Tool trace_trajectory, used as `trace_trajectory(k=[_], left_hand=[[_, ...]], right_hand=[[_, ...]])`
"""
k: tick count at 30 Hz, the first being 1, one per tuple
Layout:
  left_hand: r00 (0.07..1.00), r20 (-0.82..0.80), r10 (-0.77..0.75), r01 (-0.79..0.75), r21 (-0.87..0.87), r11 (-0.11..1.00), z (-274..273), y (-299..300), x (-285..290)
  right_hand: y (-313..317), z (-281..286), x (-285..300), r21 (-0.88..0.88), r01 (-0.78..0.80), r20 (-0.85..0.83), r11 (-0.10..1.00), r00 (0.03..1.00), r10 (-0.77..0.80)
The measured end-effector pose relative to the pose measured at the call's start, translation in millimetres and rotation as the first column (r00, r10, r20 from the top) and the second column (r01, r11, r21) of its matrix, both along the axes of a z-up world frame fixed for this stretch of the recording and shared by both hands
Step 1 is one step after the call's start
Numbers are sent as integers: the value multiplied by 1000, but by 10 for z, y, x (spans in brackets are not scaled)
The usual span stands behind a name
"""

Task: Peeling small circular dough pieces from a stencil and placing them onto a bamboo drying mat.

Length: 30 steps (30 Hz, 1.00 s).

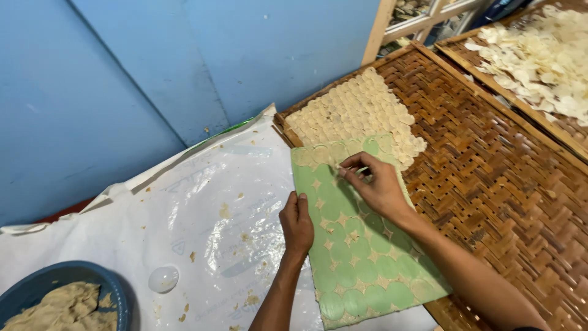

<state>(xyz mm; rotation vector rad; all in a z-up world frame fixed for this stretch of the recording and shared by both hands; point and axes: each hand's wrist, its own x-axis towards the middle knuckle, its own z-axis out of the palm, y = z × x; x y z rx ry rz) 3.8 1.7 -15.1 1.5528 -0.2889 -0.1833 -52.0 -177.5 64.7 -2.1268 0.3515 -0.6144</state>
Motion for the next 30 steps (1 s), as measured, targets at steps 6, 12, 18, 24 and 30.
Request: trace_trajectory(k=[6,12,18,24,30], left_hand=[[1000,-24,9,-9,17,1000,-119,-22,19],[1000,-21,0,0,-9,1000,-112,-12,23],[1000,-18,-3,3,18,1000,-97,-7,32],[1000,-20,0,0,16,1000,-111,-13,30],[1000,-21,0,0,2,1000,-96,-13,30]], right_hand=[[-847,-172,-422,-36,101,-65,994,993,-103],[-1594,-171,-462,-258,125,-201,958,963,-180],[-1840,57,-197,-309,-35,-308,950,949,-65],[-2415,-488,52,-499,53,-229,865,954,-191],[-2453,-603,109,-493,178,-144,852,949,-282]])
